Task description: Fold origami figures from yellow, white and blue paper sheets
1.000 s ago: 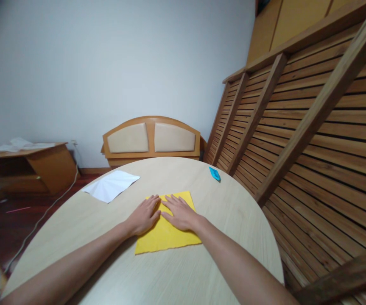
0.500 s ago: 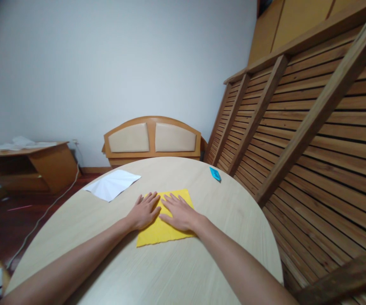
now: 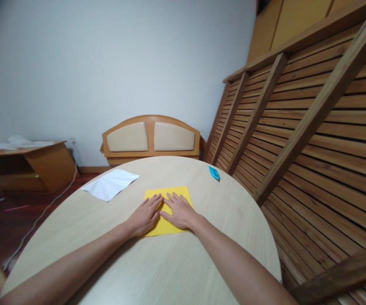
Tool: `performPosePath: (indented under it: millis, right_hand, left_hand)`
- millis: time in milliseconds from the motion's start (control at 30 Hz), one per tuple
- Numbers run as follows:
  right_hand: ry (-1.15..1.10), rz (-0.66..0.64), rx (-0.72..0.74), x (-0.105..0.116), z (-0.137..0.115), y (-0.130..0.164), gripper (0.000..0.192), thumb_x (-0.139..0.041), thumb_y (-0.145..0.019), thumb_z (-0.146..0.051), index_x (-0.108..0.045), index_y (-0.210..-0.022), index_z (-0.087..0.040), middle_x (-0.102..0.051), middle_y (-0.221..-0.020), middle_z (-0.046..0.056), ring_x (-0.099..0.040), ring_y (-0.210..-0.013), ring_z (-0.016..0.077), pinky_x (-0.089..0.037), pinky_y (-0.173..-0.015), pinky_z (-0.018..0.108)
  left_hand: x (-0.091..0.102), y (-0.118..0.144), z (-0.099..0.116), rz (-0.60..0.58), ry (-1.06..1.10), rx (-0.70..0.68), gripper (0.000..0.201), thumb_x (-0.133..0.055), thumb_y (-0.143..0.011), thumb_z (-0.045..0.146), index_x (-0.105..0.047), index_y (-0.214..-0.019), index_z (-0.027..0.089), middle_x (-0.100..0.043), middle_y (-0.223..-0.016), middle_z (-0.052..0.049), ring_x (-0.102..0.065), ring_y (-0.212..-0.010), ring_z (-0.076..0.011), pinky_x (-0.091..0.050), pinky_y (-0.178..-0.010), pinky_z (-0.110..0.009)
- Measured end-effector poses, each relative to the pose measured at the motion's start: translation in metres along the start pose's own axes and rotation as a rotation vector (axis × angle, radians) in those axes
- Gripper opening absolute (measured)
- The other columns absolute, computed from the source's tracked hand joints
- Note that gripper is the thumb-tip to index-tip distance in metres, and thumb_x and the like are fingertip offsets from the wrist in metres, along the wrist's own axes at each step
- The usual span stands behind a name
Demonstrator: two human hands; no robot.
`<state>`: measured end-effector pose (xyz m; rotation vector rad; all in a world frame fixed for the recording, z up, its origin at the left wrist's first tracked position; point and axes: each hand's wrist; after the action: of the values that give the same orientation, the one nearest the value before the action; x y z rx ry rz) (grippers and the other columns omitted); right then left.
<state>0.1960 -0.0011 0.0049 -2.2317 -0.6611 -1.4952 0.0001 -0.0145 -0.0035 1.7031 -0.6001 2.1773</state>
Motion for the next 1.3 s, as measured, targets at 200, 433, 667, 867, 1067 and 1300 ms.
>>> performPosePath:
  millis: [200, 433, 667, 867, 1067, 1300]
  right_hand:
    - [0.012, -0.061, 0.022, 0.011, 0.018, 0.007, 0.074, -0.031, -0.094, -0.068, -0.03, -0.153, -0.024, -0.019, -0.162, 0.006, -0.012, -0.15, 0.0274, -0.009, -0.121, 0.045]
    - [0.103, 0.019, -0.132, 0.022, 0.03, 0.009, 0.071, -0.031, -0.097, -0.061, -0.035, -0.151, -0.016, -0.027, -0.159, 0.012, -0.016, -0.149, 0.0291, -0.009, -0.12, 0.049]
    - [-0.016, -0.087, 0.113, 0.013, 0.008, 0.011, 0.075, -0.032, -0.094, -0.068, -0.031, -0.153, -0.023, -0.019, -0.162, 0.006, -0.011, -0.15, 0.0272, -0.006, -0.121, 0.045]
    - [-0.028, -0.11, 0.031, 0.016, 0.018, 0.011, 0.08, -0.033, -0.091, -0.073, -0.028, -0.154, -0.024, -0.015, -0.162, 0.007, -0.008, -0.15, 0.0297, -0.006, -0.12, 0.047]
    - [-0.013, -0.059, -0.03, 0.018, 0.029, 0.011, 0.077, -0.032, -0.093, -0.07, -0.029, -0.154, -0.023, -0.018, -0.162, 0.008, -0.011, -0.149, 0.0304, -0.007, -0.12, 0.047]
    - [0.011, -0.01, -0.016, 0.024, 0.036, 0.012, 0.071, -0.034, -0.095, -0.065, -0.038, -0.15, -0.02, -0.026, -0.159, 0.011, -0.018, -0.148, 0.0316, -0.009, -0.12, 0.05]
  left_hand:
    - [0.0, 0.002, -0.003, -0.062, 0.004, 0.027, 0.056, -0.026, -0.1, 0.038, -0.033, -0.151, 0.016, -0.026, -0.159, -0.011, -0.02, -0.148, -0.0246, -0.019, -0.119, -0.047]
    - [0.004, -0.001, -0.007, -0.065, -0.018, 0.085, 0.058, -0.026, -0.099, 0.039, -0.032, -0.151, 0.014, -0.024, -0.16, -0.012, -0.019, -0.148, -0.0263, -0.018, -0.119, -0.05]
    - [0.005, -0.003, -0.012, -0.06, -0.037, 0.105, 0.058, -0.029, -0.098, 0.043, -0.033, -0.15, 0.016, -0.024, -0.16, -0.012, -0.019, -0.148, -0.0279, -0.016, -0.119, -0.051]
    - [0.01, -0.004, -0.026, -0.023, -0.092, 0.189, 0.054, -0.031, -0.1, 0.041, -0.039, -0.147, 0.016, -0.03, -0.158, -0.014, -0.023, -0.147, -0.0317, -0.018, -0.117, -0.056]
    - [0.013, -0.002, -0.023, 0.088, -0.001, -0.035, 0.051, -0.035, -0.1, 0.041, -0.041, -0.146, 0.018, -0.032, -0.157, -0.013, -0.027, -0.146, -0.0261, -0.023, -0.118, -0.048]
    - [0.008, 0.0, -0.016, -0.051, 0.076, -0.165, 0.063, -0.041, -0.096, 0.056, -0.038, -0.149, 0.022, -0.028, -0.158, -0.011, -0.024, -0.147, -0.0305, -0.022, -0.119, -0.049]
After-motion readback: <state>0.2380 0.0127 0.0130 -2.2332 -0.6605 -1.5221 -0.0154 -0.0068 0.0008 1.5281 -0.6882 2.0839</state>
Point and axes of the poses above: each hand's wrist, its own y-axis away from the middle knuckle, its own x-axis out of the back of the hand, z = x × y
